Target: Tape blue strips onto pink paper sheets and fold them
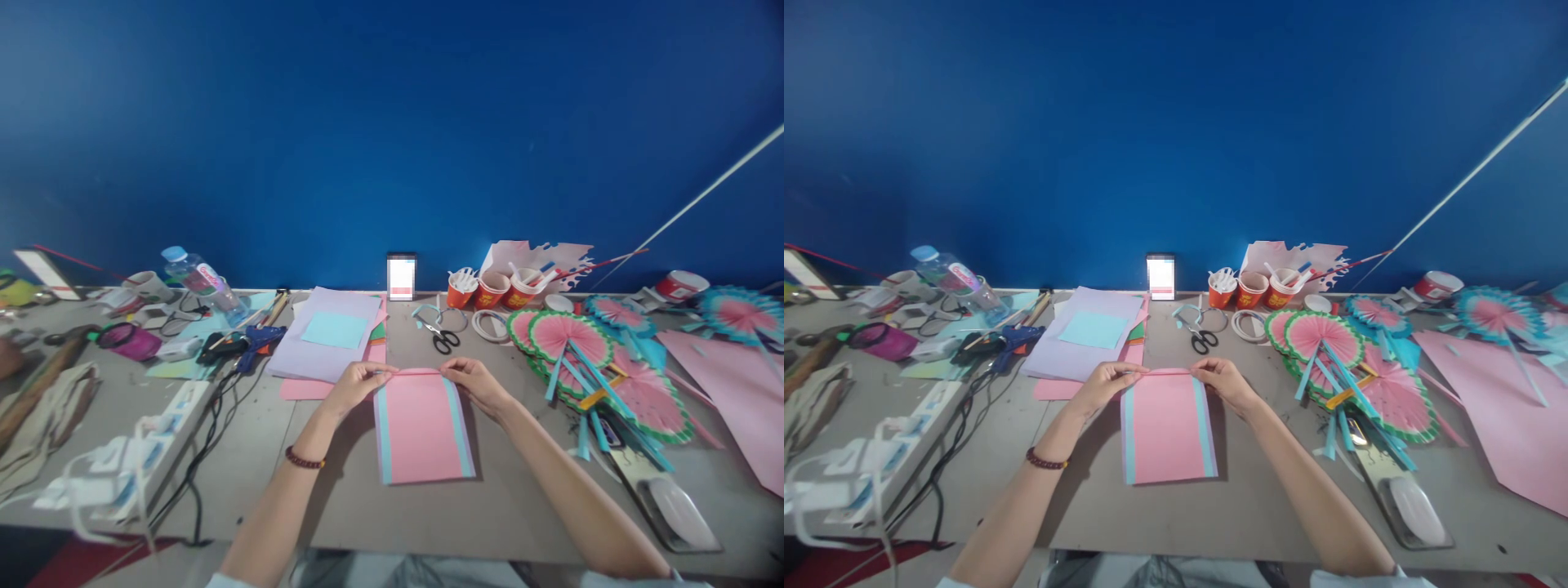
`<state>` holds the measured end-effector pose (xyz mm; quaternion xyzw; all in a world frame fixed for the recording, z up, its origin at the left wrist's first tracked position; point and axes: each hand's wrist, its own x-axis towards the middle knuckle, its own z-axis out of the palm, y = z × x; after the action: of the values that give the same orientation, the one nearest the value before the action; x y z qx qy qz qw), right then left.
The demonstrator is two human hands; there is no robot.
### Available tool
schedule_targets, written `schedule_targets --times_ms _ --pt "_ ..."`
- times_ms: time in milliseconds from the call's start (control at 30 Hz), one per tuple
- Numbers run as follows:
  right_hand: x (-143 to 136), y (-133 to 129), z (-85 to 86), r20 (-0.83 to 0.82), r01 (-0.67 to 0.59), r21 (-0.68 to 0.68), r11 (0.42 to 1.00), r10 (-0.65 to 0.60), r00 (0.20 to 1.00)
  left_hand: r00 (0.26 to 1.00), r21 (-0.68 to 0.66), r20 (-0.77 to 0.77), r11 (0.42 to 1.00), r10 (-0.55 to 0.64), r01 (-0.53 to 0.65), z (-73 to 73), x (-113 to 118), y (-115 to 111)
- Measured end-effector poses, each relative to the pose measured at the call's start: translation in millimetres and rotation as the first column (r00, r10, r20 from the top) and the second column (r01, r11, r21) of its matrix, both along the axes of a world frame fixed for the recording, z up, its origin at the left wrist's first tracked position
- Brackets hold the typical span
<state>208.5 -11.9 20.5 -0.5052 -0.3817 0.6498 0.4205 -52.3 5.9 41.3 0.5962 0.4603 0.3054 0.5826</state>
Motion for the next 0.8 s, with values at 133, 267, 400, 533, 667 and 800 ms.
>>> schedule_targets --times_ms 133,267,400,533,667,800 --pt "0.8 1.2 -2.2 0.088 0.001 0.103 0.995 -0.01 0.996 1.0 0.011 -0.008 1.0 0.01 -0.009 2.5 1.9 -1.4" --pt "2.0 3.0 -5.2 0.152 0.01 0.191 0.982 -0.04 0.987 0.999 0.088 -0.04 0.996 0.029 -0.026 1.6 3.5 -0.9" --pt "1.9 4.9 -10.9 0.246 0.043 0.248 0.968 -0.106 0.963 0.99 0.191 -0.133 0.981 0.05 -0.024 -4.0 4.7 0.8" --pt "1.1 5.9 -16.9 0.311 0.05 0.27 0.962 -0.136 0.941 0.974 0.239 -0.205 0.97 0.092 -0.041 -8.6 5.6 1.9" --pt "1.0 6.7 -20.5 0.331 0.021 0.25 0.968 -0.105 0.938 0.972 0.247 -0.212 0.968 0.098 -0.044 -11.1 5.1 2.9" --pt "1.3 7.8 -23.1 0.33 0.019 0.258 0.966 -0.106 0.938 0.982 0.248 -0.173 0.968 0.079 -0.034 -11.9 4.6 3.2"
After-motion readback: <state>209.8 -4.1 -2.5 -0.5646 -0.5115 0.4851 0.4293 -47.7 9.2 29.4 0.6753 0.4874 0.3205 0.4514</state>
